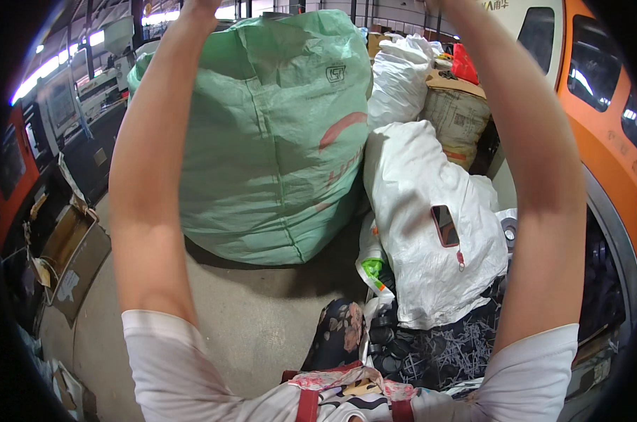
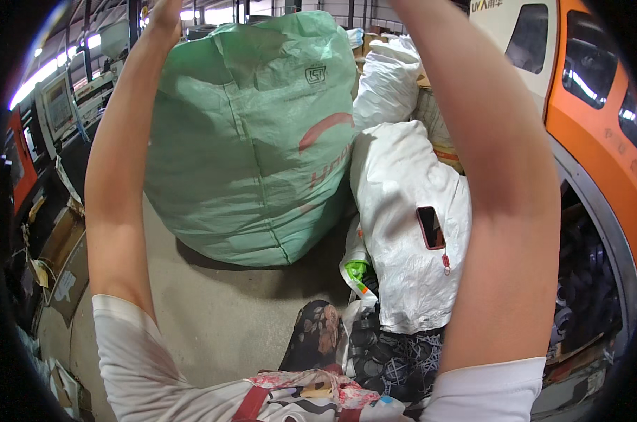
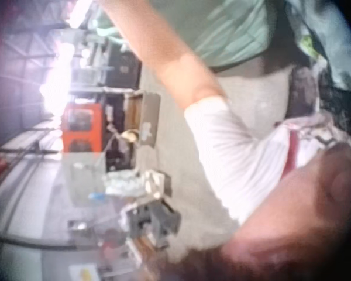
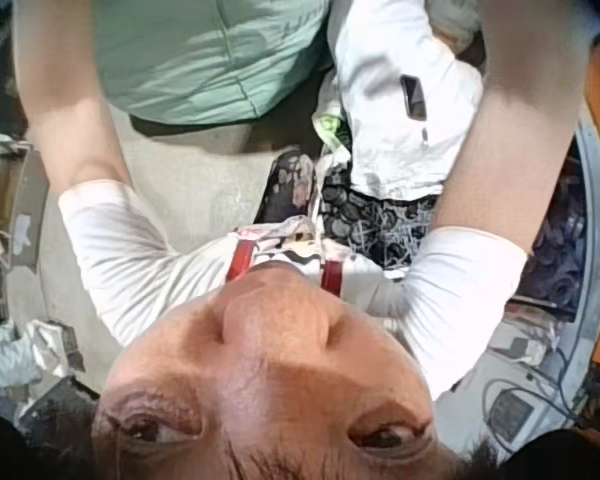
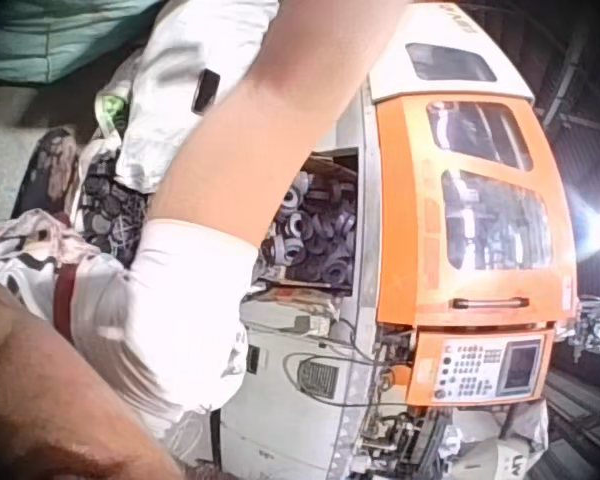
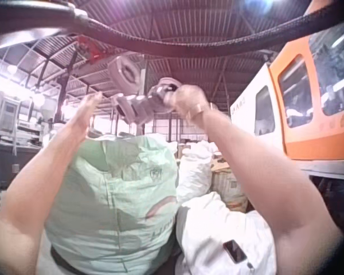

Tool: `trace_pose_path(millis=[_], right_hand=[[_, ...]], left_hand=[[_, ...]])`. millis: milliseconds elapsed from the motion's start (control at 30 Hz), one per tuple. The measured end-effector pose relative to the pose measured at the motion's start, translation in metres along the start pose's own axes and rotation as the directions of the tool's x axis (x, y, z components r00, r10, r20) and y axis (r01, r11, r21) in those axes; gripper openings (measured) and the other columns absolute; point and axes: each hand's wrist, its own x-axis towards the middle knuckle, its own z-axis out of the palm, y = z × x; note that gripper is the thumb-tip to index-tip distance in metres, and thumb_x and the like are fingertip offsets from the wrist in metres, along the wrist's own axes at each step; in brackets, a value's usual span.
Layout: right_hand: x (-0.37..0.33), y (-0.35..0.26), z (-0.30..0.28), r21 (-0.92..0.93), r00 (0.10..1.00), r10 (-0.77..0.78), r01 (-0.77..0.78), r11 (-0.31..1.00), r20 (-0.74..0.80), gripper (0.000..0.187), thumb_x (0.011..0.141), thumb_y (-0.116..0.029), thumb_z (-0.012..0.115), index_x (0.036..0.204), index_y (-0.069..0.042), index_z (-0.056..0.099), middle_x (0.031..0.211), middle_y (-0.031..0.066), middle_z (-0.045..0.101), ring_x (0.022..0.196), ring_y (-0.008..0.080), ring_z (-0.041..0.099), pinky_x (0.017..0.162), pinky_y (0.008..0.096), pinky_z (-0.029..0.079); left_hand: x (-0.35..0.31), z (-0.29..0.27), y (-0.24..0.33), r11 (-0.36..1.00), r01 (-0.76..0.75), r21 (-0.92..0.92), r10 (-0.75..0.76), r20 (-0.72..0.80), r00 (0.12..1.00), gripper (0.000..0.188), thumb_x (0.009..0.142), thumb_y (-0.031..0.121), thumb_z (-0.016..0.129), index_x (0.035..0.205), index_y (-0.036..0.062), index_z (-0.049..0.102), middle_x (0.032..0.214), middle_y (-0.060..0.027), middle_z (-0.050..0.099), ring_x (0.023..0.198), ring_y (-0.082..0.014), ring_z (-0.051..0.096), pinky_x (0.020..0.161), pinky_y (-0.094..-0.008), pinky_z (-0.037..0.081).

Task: The person picks up grey plastic circular parts from a pile, fits them together or stacks them, and places the assembled components onto a separate stack while seated on the floor.

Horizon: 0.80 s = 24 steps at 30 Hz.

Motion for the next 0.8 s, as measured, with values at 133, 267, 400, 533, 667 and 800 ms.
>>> trace_pose_path(millis=[133, 267, 400, 533, 667, 800], right_hand=[[-0.162, 0.021, 0.112, -0.090, 0.785, -0.170, 0.276, 0.957, 0.596, 0.035, 0.078, -0.036, 0.053, 0.080, -0.004, 0.064, 0.081, 0.0184, 0.063, 0.074, 0.0337, 0.061, 0.066, 0.0404, 0.049], [-0.345, 0.044, 0.094, -0.237, 0.454, 0.194, 0.039, 0.971, 0.870, 0.042, 0.070, -0.042, 0.067, 0.091, -0.005, 0.067, 0.087, 0.0166, 0.065, 0.083, 0.0295, 0.062, 0.078, 0.0363, 0.049], [-0.411, 0.050, 0.038, -0.367, 0.217, 0.391, -0.141, 0.919, 0.895, 0.046, 0.074, -0.041, 0.063, 0.101, -0.003, 0.063, 0.101, 0.0187, 0.062, 0.097, 0.0322, 0.058, 0.085, 0.0364, 0.046], [-0.461, 0.071, -0.016, -0.462, 0.234, 0.539, -0.313, 0.830, 0.809, 0.047, 0.074, -0.039, 0.064, 0.103, -0.001, 0.062, 0.100, 0.0194, 0.062, 0.098, 0.0325, 0.058, 0.086, 0.0369, 0.045], [-0.554, 0.097, -0.038, -0.441, 0.225, 0.533, -0.354, 0.824, 0.815, 0.044, 0.074, -0.036, 0.064, 0.098, 0.000, 0.061, 0.096, 0.0206, 0.062, 0.090, 0.0348, 0.060, 0.078, 0.0415, 0.047], [-0.634, 0.089, -0.055, -0.436, 0.237, 0.631, -0.546, 0.716, 0.739, 0.045, 0.074, -0.032, 0.062, 0.104, 0.001, 0.057, 0.099, 0.0222, 0.060, 0.094, 0.0363, 0.058, 0.082, 0.0413, 0.047]], left_hand=[[-0.037, -0.081, -0.098, 0.822, -0.055, 0.566, 0.089, -0.032, 0.996, 0.049, 0.078, 0.032, 0.066, 0.112, -0.0024, 0.055, 0.103, -0.0126, 0.060, 0.094, -0.0177, 0.056, 0.083, -0.0299, 0.044], [-0.113, -0.057, -0.154, 0.895, -0.039, 0.444, 0.019, 0.050, 0.999, 0.052, 0.076, 0.032, 0.065, 0.114, -0.0026, 0.055, 0.110, -0.0181, 0.060, 0.101, -0.0246, 0.057, 0.088, -0.0322, 0.043], [-0.179, -0.010, -0.160, 0.931, -0.032, 0.363, -0.042, 0.196, 0.980, 0.047, 0.077, 0.028, 0.064, 0.111, -0.0030, 0.056, 0.109, -0.0181, 0.060, 0.101, -0.0249, 0.058, 0.087, -0.0323, 0.044], [-0.266, 0.066, -0.142, 0.965, 0.009, 0.261, -0.125, 0.429, 0.894, 0.035, 0.077, 0.024, 0.062, 0.103, -0.0001, 0.060, 0.103, -0.0166, 0.062, 0.096, -0.0240, 0.060, 0.083, -0.0335, 0.045], [-0.389, 0.118, -0.145, 0.994, 0.059, 0.088, -0.104, 0.739, 0.666, 0.028, 0.079, 0.015, 0.059, 0.102, -0.0018, 0.060, 0.096, -0.0159, 0.062, 0.087, -0.0245, 0.061, 0.079, -0.0319, 0.046], [-0.535, 0.109, -0.136, 0.902, 0.329, 0.278, -0.404, 0.811, 0.423, 0.025, 0.085, 0.017, 0.054, 0.100, -0.0017, 0.059, 0.085, -0.0143, 0.063, 0.076, -0.0200, 0.059, 0.070, -0.0308, 0.046]])
